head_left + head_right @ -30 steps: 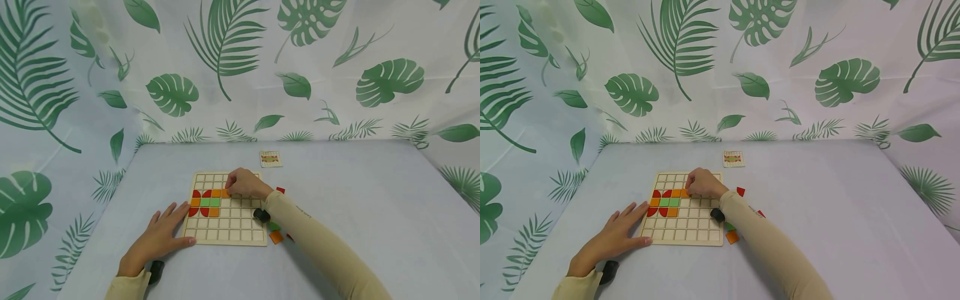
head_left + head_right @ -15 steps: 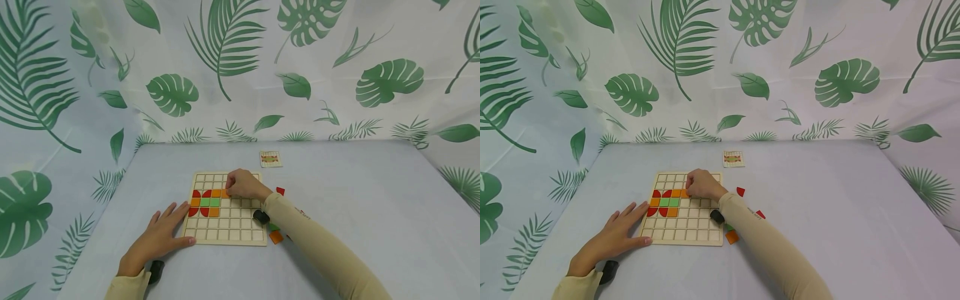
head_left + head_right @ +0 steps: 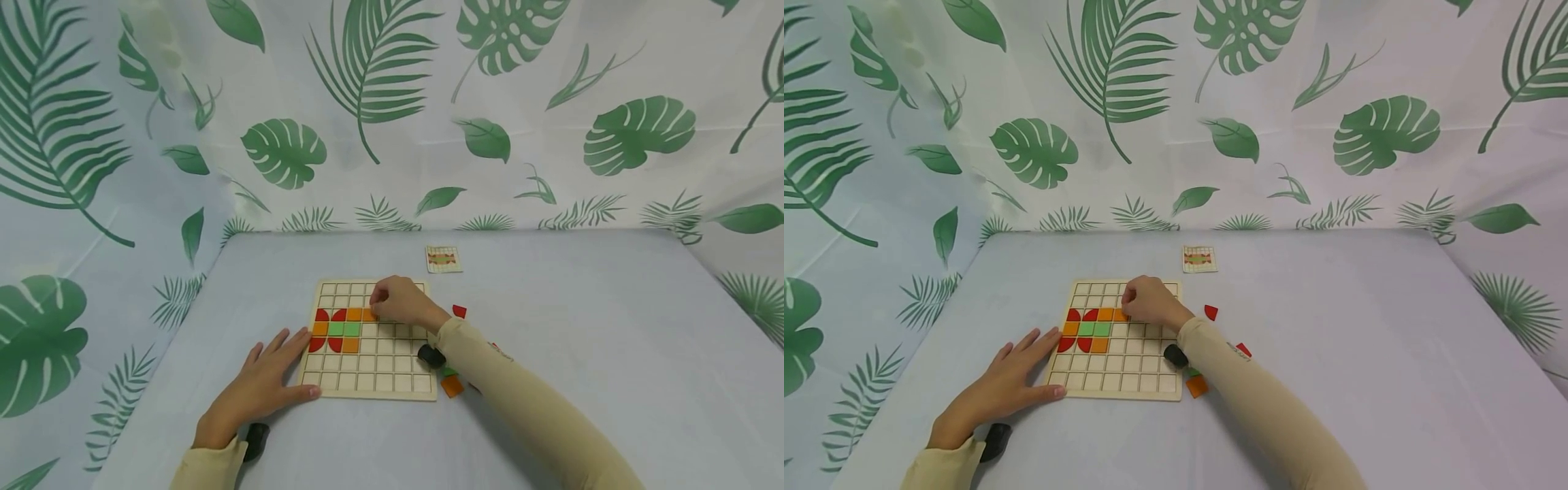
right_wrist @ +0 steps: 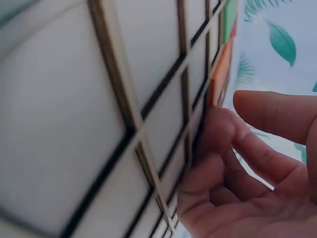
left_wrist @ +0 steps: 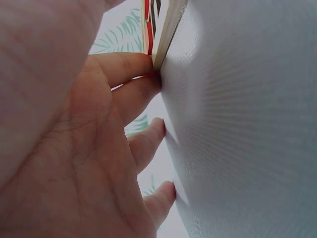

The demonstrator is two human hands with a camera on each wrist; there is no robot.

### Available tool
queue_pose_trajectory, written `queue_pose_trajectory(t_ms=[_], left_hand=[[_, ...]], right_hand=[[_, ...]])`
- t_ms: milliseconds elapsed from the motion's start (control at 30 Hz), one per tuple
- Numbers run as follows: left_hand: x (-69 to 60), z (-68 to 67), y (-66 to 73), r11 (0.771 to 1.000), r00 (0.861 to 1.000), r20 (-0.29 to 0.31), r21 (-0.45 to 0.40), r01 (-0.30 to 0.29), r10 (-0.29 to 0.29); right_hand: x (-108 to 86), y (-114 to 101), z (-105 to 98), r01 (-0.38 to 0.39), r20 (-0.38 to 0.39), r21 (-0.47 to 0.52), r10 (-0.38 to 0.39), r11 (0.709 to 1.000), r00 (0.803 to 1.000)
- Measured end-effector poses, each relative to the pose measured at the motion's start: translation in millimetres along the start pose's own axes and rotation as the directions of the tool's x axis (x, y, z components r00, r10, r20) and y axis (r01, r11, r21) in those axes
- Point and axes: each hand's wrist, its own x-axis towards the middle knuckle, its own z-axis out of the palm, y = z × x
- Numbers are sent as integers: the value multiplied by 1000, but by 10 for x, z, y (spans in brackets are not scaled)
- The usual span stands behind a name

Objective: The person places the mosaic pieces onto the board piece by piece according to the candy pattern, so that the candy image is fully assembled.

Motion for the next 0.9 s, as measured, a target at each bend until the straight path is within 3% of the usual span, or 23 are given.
queue_pose_trajectory(t_ms=[233, 400, 800, 900], left_hand=[[-14, -5, 29, 1000, 1000, 2, -1, -3, 3], [-19, -5, 31, 1000, 1000, 8, -6, -12, 12], [-15, 3, 23, 1000, 1000, 10, 7, -1, 1], [-7, 11, 25, 1000, 1000, 10, 7, -13, 12]], right_hand=[[-159, 21, -122, -23, 68, 101, 16, 995, 998], [-331, 41, -200, -13, 63, 153, 4, 988, 998], [-667, 153, -419, 84, 41, 121, -90, 989, 995], [-752, 205, -461, 76, 35, 112, -80, 991, 996]])
